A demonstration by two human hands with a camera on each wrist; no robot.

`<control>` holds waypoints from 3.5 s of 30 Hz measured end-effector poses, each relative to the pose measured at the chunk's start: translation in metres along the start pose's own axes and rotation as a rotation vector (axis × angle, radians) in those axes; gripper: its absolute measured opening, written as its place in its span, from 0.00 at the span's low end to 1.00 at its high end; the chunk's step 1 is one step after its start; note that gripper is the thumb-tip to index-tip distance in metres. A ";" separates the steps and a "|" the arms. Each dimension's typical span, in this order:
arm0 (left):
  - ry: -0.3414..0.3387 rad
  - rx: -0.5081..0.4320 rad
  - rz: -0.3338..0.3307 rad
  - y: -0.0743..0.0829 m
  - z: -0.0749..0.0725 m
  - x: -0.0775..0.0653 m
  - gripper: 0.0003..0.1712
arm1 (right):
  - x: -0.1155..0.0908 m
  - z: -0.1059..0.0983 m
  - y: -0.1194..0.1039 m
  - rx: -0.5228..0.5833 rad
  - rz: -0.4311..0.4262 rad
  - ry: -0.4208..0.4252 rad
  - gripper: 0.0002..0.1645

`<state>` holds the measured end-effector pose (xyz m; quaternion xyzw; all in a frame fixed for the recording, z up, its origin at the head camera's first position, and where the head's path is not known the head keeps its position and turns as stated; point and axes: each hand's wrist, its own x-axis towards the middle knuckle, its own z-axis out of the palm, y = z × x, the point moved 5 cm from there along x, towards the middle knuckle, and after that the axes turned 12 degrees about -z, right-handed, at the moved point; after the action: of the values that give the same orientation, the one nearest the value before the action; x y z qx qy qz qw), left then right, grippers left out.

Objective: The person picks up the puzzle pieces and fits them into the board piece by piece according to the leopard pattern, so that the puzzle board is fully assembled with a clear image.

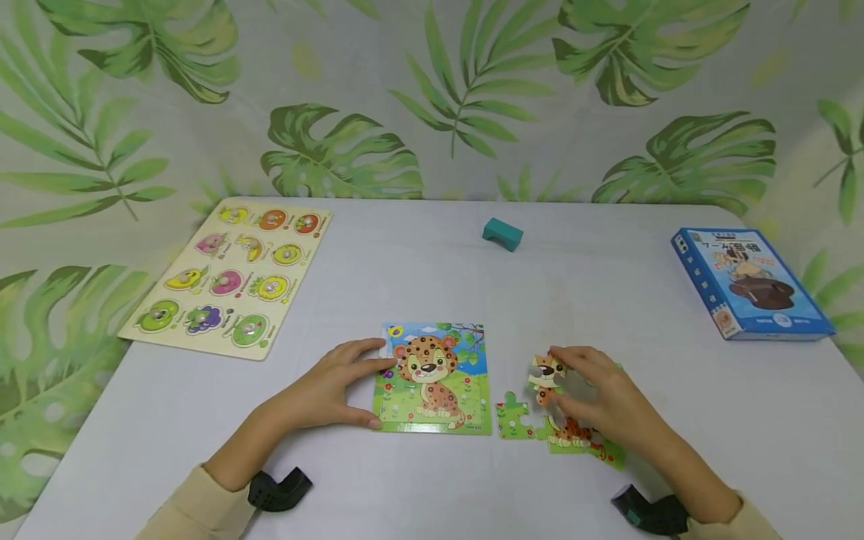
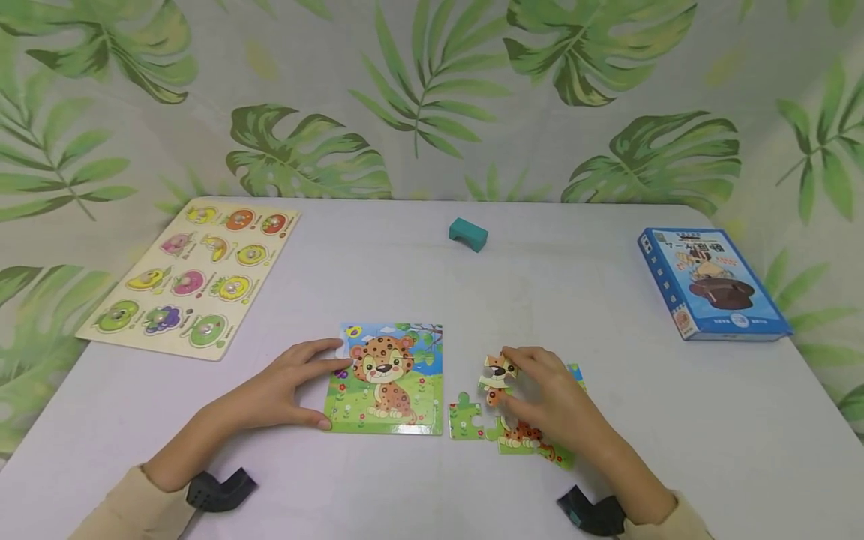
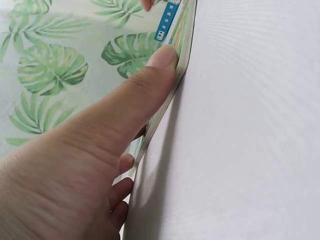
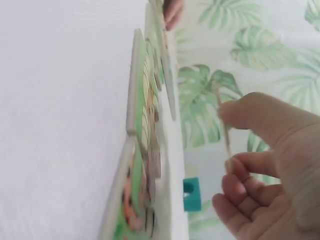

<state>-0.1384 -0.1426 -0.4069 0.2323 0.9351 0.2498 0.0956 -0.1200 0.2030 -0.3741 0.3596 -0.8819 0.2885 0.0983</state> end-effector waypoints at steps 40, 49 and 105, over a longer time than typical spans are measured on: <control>0.103 0.254 0.145 0.038 0.016 -0.007 0.37 | 0.095 0.094 -0.052 0.120 -0.143 -0.286 0.32; 0.101 0.252 0.131 0.037 0.017 -0.007 0.39 | 0.096 0.093 -0.051 0.081 -0.122 -0.285 0.35; 0.046 0.250 0.066 0.032 0.021 -0.005 0.42 | -0.034 -0.047 0.034 0.098 0.148 0.123 0.44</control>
<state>-0.1152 -0.1115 -0.4082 0.2673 0.9528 0.1394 0.0361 -0.1204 0.2692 -0.3637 0.2795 -0.8832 0.3594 0.1131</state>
